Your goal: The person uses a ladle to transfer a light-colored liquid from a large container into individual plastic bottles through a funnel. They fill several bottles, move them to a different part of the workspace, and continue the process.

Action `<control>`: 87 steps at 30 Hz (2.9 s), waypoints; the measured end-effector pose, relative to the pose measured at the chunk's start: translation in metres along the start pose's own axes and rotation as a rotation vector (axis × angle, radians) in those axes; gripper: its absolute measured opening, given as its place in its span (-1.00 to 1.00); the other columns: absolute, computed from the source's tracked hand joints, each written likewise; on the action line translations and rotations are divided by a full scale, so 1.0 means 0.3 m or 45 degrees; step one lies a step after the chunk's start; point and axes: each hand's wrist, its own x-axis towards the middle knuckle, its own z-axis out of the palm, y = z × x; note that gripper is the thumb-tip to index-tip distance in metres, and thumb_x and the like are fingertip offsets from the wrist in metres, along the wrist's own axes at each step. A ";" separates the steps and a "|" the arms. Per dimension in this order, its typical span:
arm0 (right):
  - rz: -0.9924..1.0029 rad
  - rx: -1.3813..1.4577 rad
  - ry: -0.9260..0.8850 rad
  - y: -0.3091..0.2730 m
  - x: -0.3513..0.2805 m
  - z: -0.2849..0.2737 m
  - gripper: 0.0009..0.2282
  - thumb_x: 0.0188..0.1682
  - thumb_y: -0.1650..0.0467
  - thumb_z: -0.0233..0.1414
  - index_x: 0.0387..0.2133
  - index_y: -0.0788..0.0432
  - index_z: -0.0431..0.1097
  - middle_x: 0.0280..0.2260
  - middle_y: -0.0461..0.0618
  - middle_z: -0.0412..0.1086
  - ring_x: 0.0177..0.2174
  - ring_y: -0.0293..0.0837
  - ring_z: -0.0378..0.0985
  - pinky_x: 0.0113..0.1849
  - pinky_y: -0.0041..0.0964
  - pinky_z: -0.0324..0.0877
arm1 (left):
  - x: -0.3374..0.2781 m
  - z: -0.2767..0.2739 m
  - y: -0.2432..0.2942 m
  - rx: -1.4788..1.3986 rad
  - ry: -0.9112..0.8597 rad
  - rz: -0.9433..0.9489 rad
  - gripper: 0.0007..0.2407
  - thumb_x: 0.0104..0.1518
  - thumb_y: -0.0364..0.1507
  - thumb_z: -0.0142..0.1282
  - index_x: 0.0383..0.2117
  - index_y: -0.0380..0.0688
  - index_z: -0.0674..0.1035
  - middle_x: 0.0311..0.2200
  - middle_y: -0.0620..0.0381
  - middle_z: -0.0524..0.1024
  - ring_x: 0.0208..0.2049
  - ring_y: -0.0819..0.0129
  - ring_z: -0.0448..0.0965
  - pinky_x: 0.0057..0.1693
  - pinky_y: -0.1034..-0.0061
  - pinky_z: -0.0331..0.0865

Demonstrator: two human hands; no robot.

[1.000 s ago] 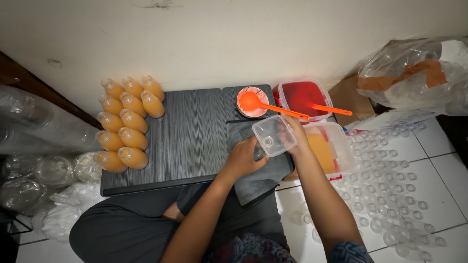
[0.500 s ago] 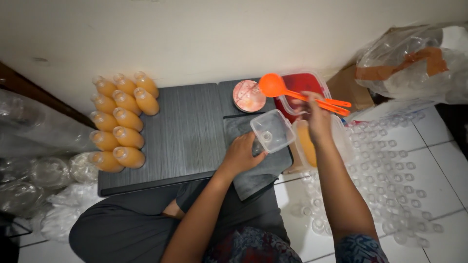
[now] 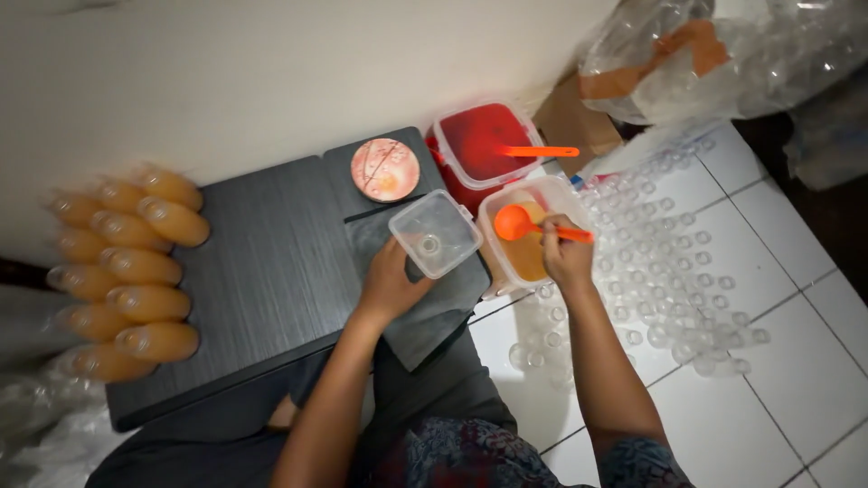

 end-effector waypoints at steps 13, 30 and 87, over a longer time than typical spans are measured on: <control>0.316 -0.467 -0.351 -0.173 0.035 -0.026 -0.83 0.05 0.26 -0.11 -0.34 0.00 0.41 -0.52 0.05 0.50 -0.35 0.27 0.55 -0.29 0.13 0.40 | 0.017 0.041 0.022 -0.015 -0.092 -0.135 -0.47 -0.04 -0.33 0.27 0.08 -0.31 0.40 -0.05 -0.17 0.47 0.00 -0.10 0.49 0.12 0.06 0.35; 0.330 -0.440 -0.397 -0.222 0.044 -0.034 -0.80 0.04 0.28 -0.12 -0.34 0.07 0.44 -0.54 0.15 0.49 -0.34 0.34 0.53 -0.26 0.16 0.38 | 0.009 0.048 0.027 0.131 -0.177 -0.204 -0.39 -0.03 -0.30 0.24 0.18 -0.27 0.33 -0.02 -0.17 0.47 0.04 0.00 0.48 0.21 0.13 0.23; -0.221 0.650 0.062 -0.540 -0.081 -0.007 -0.67 0.13 0.28 -0.18 -0.32 0.36 0.37 -0.60 0.18 0.44 -0.56 -0.08 0.53 -0.39 -0.30 0.43 | -0.031 0.111 -0.076 0.210 0.072 0.072 -0.50 -0.17 -0.28 0.35 -0.12 -0.31 0.47 -0.30 -0.10 0.51 -0.19 -0.02 0.57 0.04 0.17 0.38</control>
